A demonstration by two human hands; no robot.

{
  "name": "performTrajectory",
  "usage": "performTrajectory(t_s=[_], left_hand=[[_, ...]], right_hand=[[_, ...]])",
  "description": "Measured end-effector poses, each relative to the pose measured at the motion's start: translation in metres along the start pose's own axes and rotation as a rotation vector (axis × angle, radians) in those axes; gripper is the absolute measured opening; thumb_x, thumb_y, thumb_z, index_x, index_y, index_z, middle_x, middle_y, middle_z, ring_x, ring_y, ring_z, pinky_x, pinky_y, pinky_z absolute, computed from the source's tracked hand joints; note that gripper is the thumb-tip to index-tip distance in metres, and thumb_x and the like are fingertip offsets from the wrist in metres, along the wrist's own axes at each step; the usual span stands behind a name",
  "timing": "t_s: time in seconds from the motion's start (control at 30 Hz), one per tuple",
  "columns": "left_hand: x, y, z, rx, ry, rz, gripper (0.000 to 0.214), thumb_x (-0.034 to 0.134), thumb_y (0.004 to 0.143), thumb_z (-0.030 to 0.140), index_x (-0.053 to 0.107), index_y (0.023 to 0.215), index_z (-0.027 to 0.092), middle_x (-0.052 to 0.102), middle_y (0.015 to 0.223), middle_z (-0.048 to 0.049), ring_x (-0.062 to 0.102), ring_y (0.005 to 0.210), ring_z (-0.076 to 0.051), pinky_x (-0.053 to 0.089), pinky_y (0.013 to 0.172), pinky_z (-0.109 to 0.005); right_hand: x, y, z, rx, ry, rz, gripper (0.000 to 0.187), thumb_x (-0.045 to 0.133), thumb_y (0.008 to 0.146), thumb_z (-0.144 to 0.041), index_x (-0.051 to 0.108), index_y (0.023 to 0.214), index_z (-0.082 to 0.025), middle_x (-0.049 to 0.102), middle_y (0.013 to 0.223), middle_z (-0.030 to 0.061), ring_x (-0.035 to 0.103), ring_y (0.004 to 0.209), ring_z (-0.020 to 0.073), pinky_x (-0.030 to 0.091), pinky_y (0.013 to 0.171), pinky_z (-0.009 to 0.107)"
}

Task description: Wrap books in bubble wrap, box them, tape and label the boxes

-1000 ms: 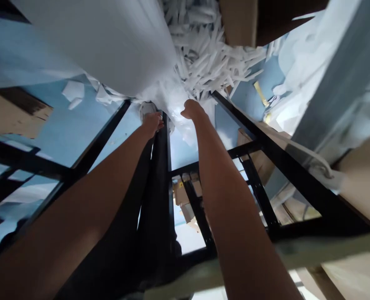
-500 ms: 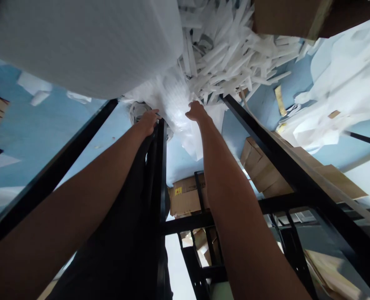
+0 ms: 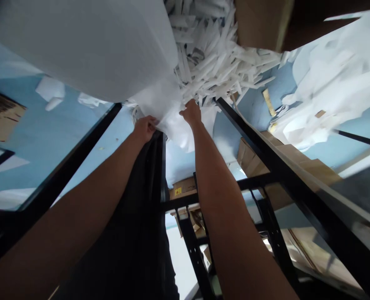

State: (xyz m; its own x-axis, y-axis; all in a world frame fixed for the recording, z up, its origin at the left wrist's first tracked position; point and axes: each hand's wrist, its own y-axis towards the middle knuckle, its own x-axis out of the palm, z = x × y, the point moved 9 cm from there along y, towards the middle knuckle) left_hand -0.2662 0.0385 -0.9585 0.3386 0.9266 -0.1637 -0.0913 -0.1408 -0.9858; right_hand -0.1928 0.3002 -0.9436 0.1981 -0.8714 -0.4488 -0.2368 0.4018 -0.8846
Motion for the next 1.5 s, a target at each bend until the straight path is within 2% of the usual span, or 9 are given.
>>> performTrajectory(t_s=[0.1, 0.23, 0.33, 0.53, 0.7, 0.9, 1.23, 1.33, 1.5], left_hand=[[0.003, -0.059, 0.011, -0.040, -0.121, -0.096, 0.010, 0.070, 0.085, 0.019, 0.066, 0.094, 0.021, 0.069, 0.073, -0.0008, 0.071, 0.074, -0.016, 0.060, 0.068, -0.027], [0.001, -0.141, 0.027, -0.074, -0.104, -0.157, 0.012, 0.068, 0.086, 0.019, 0.069, 0.098, 0.021, 0.075, 0.081, -0.0011, 0.072, 0.075, -0.015, 0.057, 0.064, -0.024], [-0.011, -0.196, 0.043, -0.050, -0.213, -0.141, 0.018, 0.069, 0.092, 0.018, 0.071, 0.110, 0.020, 0.079, 0.092, -0.0024, 0.075, 0.086, -0.015, 0.060, 0.073, -0.024], [-0.031, -0.303, 0.079, 0.050, -0.307, -0.309, 0.029, 0.074, 0.101, 0.033, 0.070, 0.127, 0.022, 0.081, 0.120, -0.0061, 0.076, 0.117, -0.021, 0.064, 0.095, -0.029], [-0.047, -0.388, 0.097, 0.098, -0.298, -0.419, 0.023, 0.075, 0.099, 0.028, 0.075, 0.122, 0.022, 0.081, 0.124, -0.0055, 0.077, 0.118, -0.019, 0.065, 0.098, -0.026], [-0.069, -0.482, 0.104, 0.100, -0.143, -0.445, 0.021, 0.073, 0.100, 0.028, 0.077, 0.119, 0.022, 0.078, 0.136, -0.0091, 0.072, 0.132, -0.023, 0.064, 0.103, -0.028], [-0.091, -0.681, 0.133, 0.256, -0.001, -0.640, 0.026, 0.070, 0.102, 0.034, 0.078, 0.124, 0.022, 0.080, 0.132, -0.0071, 0.065, 0.144, -0.028, 0.058, 0.118, -0.036], [-0.103, -0.720, 0.129, 0.280, 0.049, -0.589, 0.024, 0.069, 0.102, 0.035, 0.080, 0.121, 0.026, 0.081, 0.128, -0.0055, 0.062, 0.147, -0.028, 0.060, 0.117, -0.037], [-0.102, -0.755, 0.093, 0.327, 0.071, -0.655, 0.029, 0.073, 0.099, 0.034, 0.077, 0.126, 0.025, 0.078, 0.137, -0.0050, 0.055, 0.153, -0.027, 0.056, 0.120, -0.037]], right_hand=[[-0.023, -0.039, -0.023, 0.050, 0.150, -0.104, 0.039, 0.083, 0.083, -0.016, 0.073, 0.120, -0.011, 0.077, 0.108, 0.0125, 0.078, 0.094, 0.0269, 0.066, 0.089, 0.043], [-0.064, -0.103, -0.064, 0.020, 0.133, -0.340, 0.016, 0.086, 0.087, -0.026, 0.078, 0.081, -0.013, 0.076, 0.079, 0.0098, 0.077, 0.083, 0.0268, 0.065, 0.088, 0.041], [-0.116, -0.149, -0.093, -0.047, 0.099, -0.337, 0.029, 0.088, 0.087, -0.037, 0.078, 0.068, -0.018, 0.078, 0.073, 0.0083, 0.078, 0.089, 0.0306, 0.062, 0.092, 0.044], [-0.194, -0.243, -0.126, -0.051, 0.204, -0.364, 0.030, 0.092, 0.084, -0.047, 0.081, 0.073, -0.022, 0.079, 0.079, 0.0079, 0.074, 0.079, 0.0240, 0.060, 0.080, 0.038], [-0.230, -0.331, -0.148, -0.090, 0.230, -0.327, 0.034, 0.091, 0.081, -0.054, 0.084, 0.080, -0.021, 0.076, 0.074, 0.0039, 0.070, 0.071, 0.0204, 0.057, 0.076, 0.033], [-0.267, -0.438, -0.175, -0.264, 0.574, -0.223, 0.036, 0.087, 0.085, -0.052, 0.083, 0.076, -0.018, 0.082, 0.080, 0.0059, 0.073, 0.073, 0.0189, 0.055, 0.076, 0.028], [-0.372, -0.639, -0.158, -0.509, 0.812, -0.071, 0.044, 0.083, 0.087, -0.062, 0.085, 0.089, -0.018, 0.082, 0.081, 0.0055, 0.076, 0.077, 0.0212, 0.059, 0.077, 0.030], [-0.398, -0.703, -0.142, -0.565, 0.870, -0.073, 0.042, 0.089, 0.081, -0.057, 0.084, 0.095, -0.017, 0.082, 0.086, 0.0048, 0.077, 0.078, 0.0220, 0.059, 0.070, 0.030], [-0.417, -0.792, -0.111, -0.884, 0.825, -0.123, 0.050, 0.090, 0.082, -0.049, 0.080, 0.119, -0.017, 0.082, 0.100, 0.0035, 0.076, 0.092, 0.0214, 0.060, 0.077, 0.028]])
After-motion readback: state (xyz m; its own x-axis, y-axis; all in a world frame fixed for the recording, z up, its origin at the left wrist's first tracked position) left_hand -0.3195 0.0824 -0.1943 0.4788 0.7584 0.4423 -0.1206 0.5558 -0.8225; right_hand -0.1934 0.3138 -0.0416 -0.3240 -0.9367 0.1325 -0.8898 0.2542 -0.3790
